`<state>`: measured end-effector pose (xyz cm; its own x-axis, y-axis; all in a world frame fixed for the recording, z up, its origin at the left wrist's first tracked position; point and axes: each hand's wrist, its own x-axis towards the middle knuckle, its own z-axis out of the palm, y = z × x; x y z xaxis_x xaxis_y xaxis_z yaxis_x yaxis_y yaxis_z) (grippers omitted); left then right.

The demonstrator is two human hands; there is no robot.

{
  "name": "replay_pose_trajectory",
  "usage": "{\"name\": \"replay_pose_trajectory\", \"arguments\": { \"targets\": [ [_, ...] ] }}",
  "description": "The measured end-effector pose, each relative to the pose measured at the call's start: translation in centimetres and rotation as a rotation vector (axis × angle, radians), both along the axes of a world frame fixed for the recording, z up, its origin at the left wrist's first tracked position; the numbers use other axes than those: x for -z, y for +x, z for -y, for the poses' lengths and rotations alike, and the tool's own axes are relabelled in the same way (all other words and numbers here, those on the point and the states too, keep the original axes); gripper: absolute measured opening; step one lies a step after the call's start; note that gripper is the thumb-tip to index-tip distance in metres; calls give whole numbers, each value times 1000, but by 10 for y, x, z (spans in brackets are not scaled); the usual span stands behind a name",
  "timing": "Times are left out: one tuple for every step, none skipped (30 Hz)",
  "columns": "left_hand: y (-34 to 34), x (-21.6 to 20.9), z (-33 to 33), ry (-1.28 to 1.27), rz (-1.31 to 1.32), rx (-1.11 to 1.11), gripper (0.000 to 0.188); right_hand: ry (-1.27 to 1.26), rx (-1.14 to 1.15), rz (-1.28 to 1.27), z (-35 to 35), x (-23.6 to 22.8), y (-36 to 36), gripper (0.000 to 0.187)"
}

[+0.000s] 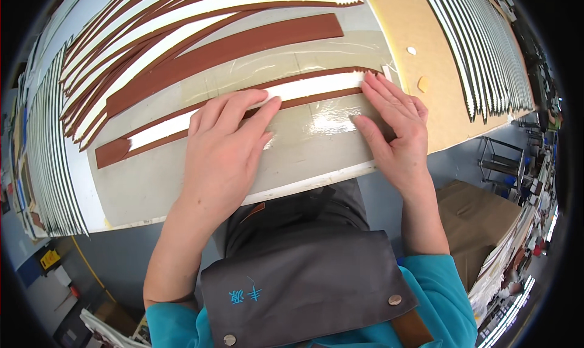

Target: The person repeatedly picks up long, curved, brown and white decorative strips from a pile on a workbench. They align the strips and use a small orange tool to press or smooth the edges, then place the finished strips back onto the pile. The process is repetitive and involves handling the strips one by one.

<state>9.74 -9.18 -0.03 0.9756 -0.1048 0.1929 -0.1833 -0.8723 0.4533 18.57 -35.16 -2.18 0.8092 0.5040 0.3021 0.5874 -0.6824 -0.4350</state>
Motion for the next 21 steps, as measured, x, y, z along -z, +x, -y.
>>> {"name": "replay_pose_trajectory", "arguments": {
  "targets": [
    [3,-2,0,27,8,10,39,-10,0,5,0,0,0,45],
    [6,-2,-1,58,16,19,36,-17,-1,10,0,0,0,45],
    [9,-1,-1,36,31,27,34,-22,-1,15,0,1,0,45],
    [12,0,-2,14,45,36,32,-18,-6,15,0,1,0,45],
    [15,2,-3,-15,62,47,30,-21,-9,16,1,1,0,45],
    [19,4,-3,-35,73,51,30,-23,-11,17,0,0,0,45],
    [22,6,-2,-55,85,55,31,-25,-12,18,0,1,0,45],
    [26,8,-2,-77,98,60,31,-29,-12,20,0,1,1,46],
    [29,12,-3,-54,122,92,34,-33,-12,21,0,1,1,46],
    [31,16,-5,-31,147,123,36,-35,-11,19,0,0,1,46],
    [32,19,-6,-8,171,155,39,-39,-10,16,0,0,0,45],
    [33,21,-7,11,173,160,41,-43,-10,13,-1,-1,1,45],
    [32,22,-7,31,175,165,43,-37,-24,5,1,-2,2,46],
    [31,24,-6,47,178,165,45,-34,-43,-2,4,-3,5,48],
    [30,24,-6,53,171,163,46,-32,-63,-9,5,-5,8,49],
    [30,22,-5,59,164,161,46,-48,-54,14,3,-9,12,48],
    [29,21,-5,65,159,159,46,-64,-45,40,0,-16,18,47],
    [29,21,-5,66,161,160,46,-79,-36,66,-4,-21,25,46],
    [29,22,-6,68,163,162,46,-138,-51,43,-6,-24,32,45],
    [30,22,-6,67,170,165,46,-200,-64,25,-8,-28,41,44],
    [30,23,-6,63,170,162,45,-262,-75,7,-9,-32,48,43]
  ]
}}
